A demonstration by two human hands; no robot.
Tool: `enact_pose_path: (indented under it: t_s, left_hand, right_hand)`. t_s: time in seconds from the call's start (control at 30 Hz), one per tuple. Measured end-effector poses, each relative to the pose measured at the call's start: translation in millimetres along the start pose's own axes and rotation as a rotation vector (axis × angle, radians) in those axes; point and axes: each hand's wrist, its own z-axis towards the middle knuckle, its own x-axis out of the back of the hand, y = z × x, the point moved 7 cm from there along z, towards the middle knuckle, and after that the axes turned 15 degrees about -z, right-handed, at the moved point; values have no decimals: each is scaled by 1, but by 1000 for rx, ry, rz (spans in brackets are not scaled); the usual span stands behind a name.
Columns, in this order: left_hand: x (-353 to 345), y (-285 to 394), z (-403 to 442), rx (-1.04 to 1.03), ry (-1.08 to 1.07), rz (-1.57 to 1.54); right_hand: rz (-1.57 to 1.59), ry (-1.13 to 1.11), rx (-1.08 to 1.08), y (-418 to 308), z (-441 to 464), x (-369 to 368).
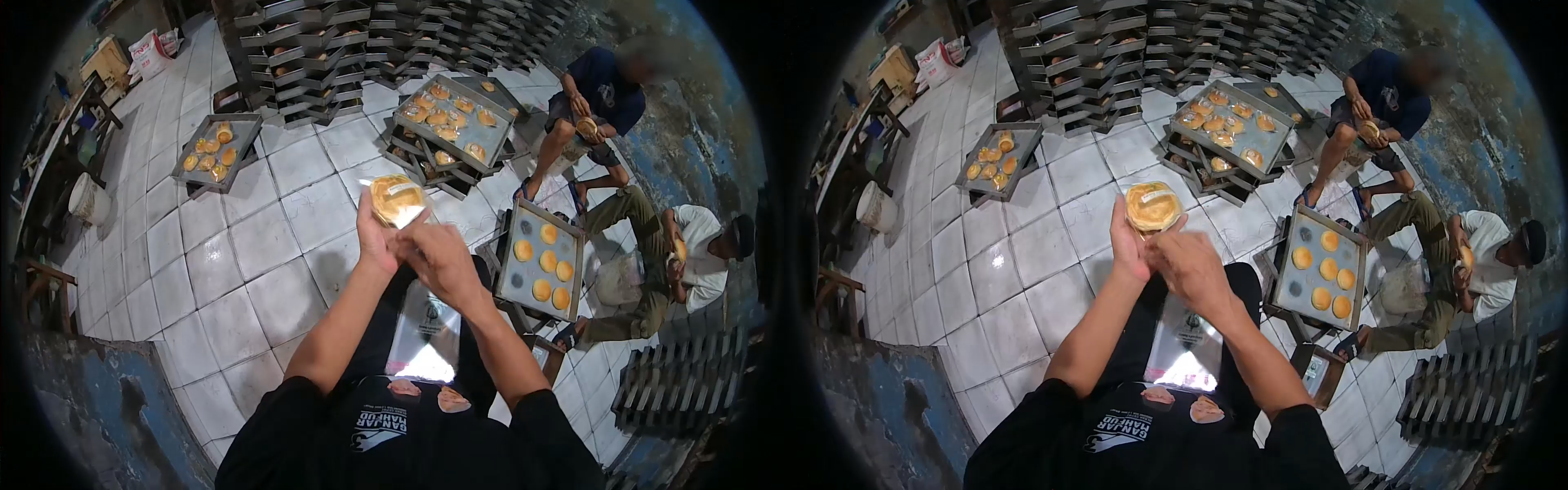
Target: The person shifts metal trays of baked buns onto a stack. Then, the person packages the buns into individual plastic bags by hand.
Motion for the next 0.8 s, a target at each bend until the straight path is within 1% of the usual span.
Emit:
enact_pose_path:
  t_s: [0.07, 0.1, 0.2, 0.23, 0.33, 0.37, 0.4, 0.43, 0.47, 0.5, 0.53, 0.6, 0.63, 0.67, 0.73, 0.77, 0.8]
  left_hand:
    - [-1, -6, 0, 90, 2, -91]
    - [6, -10, 6, 122, -56, -61]
    - [21, -2, 13, 134, 32, 54]
    - [23, 6, 9, 98, 42, 11]
    - [17, 44, -2, -75, 54, 35]
    - [20, 46, -8, -113, 74, -19]
    - [16, 31, -21, -24, 93, -36]
    - [13, 11, -40, 70, 118, -52]
    - [12, -5, -55, 161, 135, -68]
    - [21, -18, -62, 329, 6, -72]
    - [45, -6, -57, 135, 86, 137]
    - [50, 22, -44, -254, 197, 560]
    - [47, 26, -37, -193, 84, 669]
    - [44, 15, -34, -78, 30, 641]
    - [36, -4, -34, 138, -81, 587]
    - [32, 2, -33, -70, -23, 718]
    - [28, 6, -33, -152, -64, 771]
  right_hand:
    - [216, -185, -147, -1, -9, -20]
    - [182, -43, -70, -1, -8, -19]
    - [1002, -333, 35, -22, -30, -34]
    - [962, -296, -62, -13, -32, -35]
    - [829, -200, -351, 14, -52, -32]
    - [780, -166, -439, 22, -56, -31]
    - [726, -131, -523, 30, -57, -30]
    - [-110, 306, -226, 18, -47, 13]
    - [-41, 401, -144, 9, -46, 21]
    - [-41, 378, -26, -3, -39, 22]
    - [-38, 349, 68, -16, -44, 21]
    - [124, 215, -211, 17, -42, 10]
    - [204, 140, -335, 34, -43, 1]
    - [309, 126, -478, 56, -47, -13]
    - [199, 140, -601, 80, -50, -20]
    - [229, 156, -622, 78, -48, -15]
    - [207, 155, -541, 73, -41, -11]
